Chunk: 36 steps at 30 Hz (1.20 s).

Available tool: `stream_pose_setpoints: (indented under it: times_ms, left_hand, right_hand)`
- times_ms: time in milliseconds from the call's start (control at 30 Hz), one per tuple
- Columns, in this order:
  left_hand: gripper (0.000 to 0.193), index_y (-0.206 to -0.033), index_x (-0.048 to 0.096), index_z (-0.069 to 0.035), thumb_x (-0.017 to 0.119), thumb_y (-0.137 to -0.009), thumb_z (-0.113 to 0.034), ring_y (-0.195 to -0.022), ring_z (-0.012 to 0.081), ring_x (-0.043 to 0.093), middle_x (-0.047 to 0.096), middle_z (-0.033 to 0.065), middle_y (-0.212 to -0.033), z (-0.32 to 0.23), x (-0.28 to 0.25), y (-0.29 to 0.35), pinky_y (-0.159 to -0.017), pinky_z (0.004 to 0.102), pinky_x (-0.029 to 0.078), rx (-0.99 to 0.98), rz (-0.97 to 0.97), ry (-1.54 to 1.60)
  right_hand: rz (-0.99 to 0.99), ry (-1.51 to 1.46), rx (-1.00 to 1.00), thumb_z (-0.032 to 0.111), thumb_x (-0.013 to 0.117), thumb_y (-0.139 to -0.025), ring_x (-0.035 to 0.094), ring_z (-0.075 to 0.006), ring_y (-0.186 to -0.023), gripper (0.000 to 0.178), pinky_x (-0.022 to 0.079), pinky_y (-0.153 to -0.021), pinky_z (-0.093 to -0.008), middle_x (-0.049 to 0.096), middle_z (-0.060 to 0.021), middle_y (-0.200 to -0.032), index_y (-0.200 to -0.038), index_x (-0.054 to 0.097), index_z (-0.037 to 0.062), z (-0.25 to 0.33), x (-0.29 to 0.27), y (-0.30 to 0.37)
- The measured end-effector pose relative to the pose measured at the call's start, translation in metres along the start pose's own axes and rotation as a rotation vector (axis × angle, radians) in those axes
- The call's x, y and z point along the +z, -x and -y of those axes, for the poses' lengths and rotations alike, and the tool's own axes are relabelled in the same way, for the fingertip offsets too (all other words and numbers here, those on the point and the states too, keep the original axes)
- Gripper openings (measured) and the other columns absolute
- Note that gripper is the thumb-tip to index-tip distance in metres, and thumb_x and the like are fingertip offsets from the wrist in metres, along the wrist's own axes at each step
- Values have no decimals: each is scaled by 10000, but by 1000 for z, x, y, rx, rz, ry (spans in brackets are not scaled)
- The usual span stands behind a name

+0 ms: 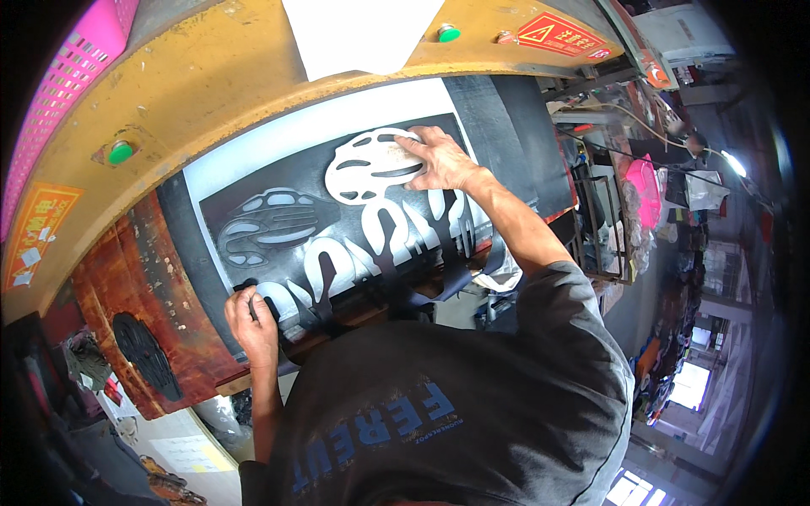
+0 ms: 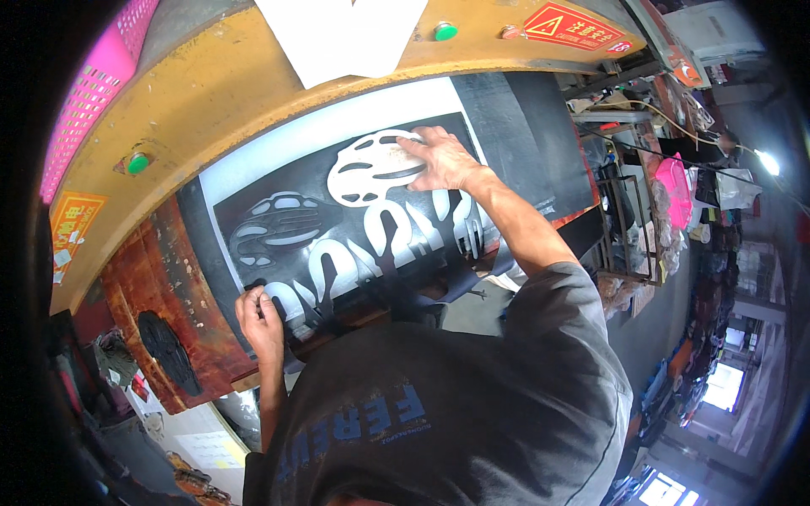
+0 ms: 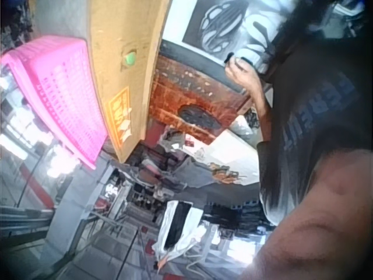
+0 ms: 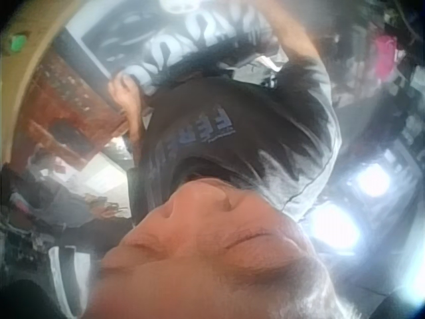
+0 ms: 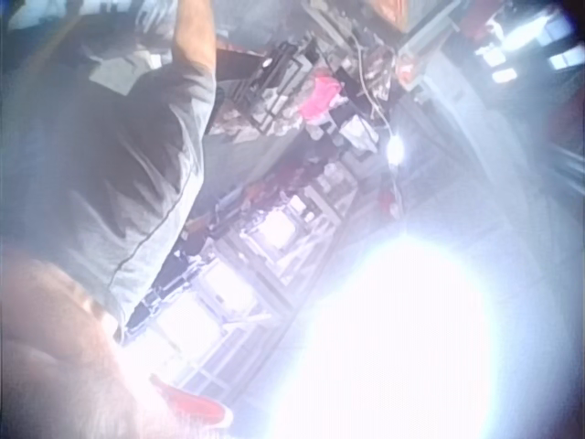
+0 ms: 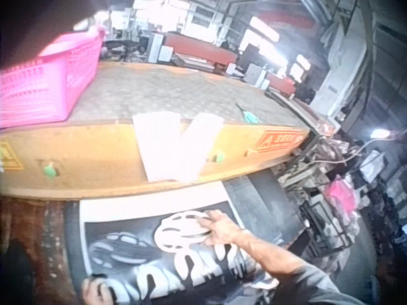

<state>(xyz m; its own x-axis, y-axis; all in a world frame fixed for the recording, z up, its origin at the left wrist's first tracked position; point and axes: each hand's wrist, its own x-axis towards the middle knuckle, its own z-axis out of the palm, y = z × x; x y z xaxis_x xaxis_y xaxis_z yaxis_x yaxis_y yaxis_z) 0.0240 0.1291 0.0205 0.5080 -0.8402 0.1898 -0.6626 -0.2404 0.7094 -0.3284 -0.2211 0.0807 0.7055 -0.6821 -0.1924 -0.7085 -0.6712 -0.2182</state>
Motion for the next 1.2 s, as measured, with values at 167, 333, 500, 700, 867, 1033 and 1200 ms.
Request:
stream_pose_setpoints:
  times_ms: [167, 333, 500, 700, 867, 1033, 1200]
  left_hand:
    - [166, -1135, 698, 10, 629, -999, -57, -1045, 390, 643, 679, 203, -1113, -1, 0, 1, -953, 473, 509, 36, 0, -34]
    - [251, -1241, 666, 37, 630, -1023, -83, -1096, 367, 637, 649, 211, -1192, 10, -4, 20, -972, 451, 509, 3, -110, 82]
    - [327, -1289, 620, 41, 661, -1030, -154, -935, 347, 598, 607, 188, -1061, 21, 1, 44, -873, 462, 492, -18, -220, -103]
    - [200, -1052, 629, 7, 661, -1022, -187, -821, 354, 592, 595, 166, -888, 48, 17, -31, -807, 477, 484, 47, -219, -186]
    - [176, -979, 631, -16, 656, -1007, -188, -807, 342, 617, 623, 139, -858, 52, 18, -70, -781, 470, 496, -14, -167, -261]
    - [196, -962, 631, -14, 650, -1007, -204, -794, 349, 602, 602, 140, -836, 44, 17, -66, -769, 476, 484, 26, -205, -266]
    - [182, -960, 629, -14, 655, -1009, -187, -795, 343, 600, 604, 136, -858, 43, 15, -38, -769, 477, 485, -6, -186, -273]
  right_hand:
    - [-85, -139, 33, 349, 928, -714, 398, -470, -1501, 1008, 350, -1247, -527, 401, -269, -1640, -1606, 489, 182, -5, 6, 14]
    - [-357, -311, 242, 288, 887, -773, 388, -466, -1522, 953, 349, -1264, -497, 395, -277, -1652, -1615, 465, 142, -15, 9, 49]
    - [-639, -313, 312, 223, 770, -905, 588, -418, -1313, 552, 471, -1148, -463, 647, -218, -1399, -1407, 642, 34, -1, 30, 66]
    - [-540, -234, 312, 263, 764, -927, 656, -372, -1159, 393, 526, -1039, -439, 692, -159, -1210, -1274, 747, 79, 28, 58, 22]
    - [-528, -282, 284, 216, 723, -958, 666, -355, -1121, 355, 547, -979, -422, 691, -134, -1125, -1288, 753, 89, 22, 56, 6]
    - [-538, -310, 279, 173, 684, -984, 689, -351, -1048, 321, 561, -946, -411, 704, -135, -1057, -1286, 762, 94, 27, 70, 16]
    - [-508, -349, 302, 138, 674, -991, 708, -351, -989, 320, 578, -902, -407, 709, -143, -1033, -1295, 758, 86, 45, 71, 44]
